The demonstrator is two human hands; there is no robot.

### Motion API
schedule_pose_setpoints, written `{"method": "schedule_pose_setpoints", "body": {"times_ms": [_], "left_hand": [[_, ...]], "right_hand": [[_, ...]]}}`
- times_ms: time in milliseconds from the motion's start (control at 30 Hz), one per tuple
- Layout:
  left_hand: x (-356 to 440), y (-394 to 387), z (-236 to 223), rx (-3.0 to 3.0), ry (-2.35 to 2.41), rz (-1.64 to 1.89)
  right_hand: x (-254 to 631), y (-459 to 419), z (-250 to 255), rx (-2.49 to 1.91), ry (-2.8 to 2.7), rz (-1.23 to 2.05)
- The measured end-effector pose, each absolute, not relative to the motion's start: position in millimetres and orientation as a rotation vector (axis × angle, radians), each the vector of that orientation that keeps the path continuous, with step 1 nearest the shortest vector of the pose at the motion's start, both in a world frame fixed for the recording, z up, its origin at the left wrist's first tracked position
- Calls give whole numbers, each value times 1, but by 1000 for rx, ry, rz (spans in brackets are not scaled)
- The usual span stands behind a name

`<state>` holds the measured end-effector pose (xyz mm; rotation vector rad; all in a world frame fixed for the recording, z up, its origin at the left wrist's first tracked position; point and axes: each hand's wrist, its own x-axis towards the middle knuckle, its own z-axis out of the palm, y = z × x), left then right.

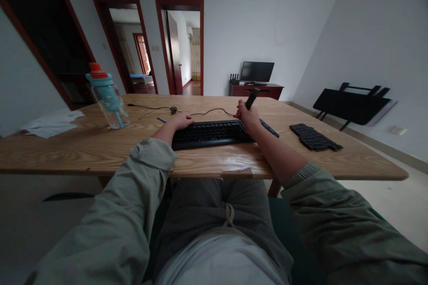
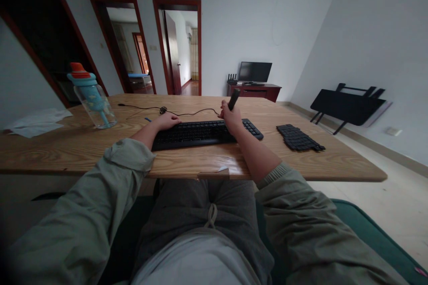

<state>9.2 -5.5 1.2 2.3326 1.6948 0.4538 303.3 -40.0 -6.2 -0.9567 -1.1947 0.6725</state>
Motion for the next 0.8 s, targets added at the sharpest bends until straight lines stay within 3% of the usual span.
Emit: {"method": "schedule_pose_setpoints", "body": {"times_ms": [167,433,800], "left_hand": [[8,-3,0,2354,1699,461],[6,0,-2,2343,1662,479],[6,-3,0,2360,1650,471]], "right_hand": [[321,-51,6,-957,-1260,602],[306,-94,9,-1182,-2285,371],[303,-120,16,-1525,-2453,133]]}}
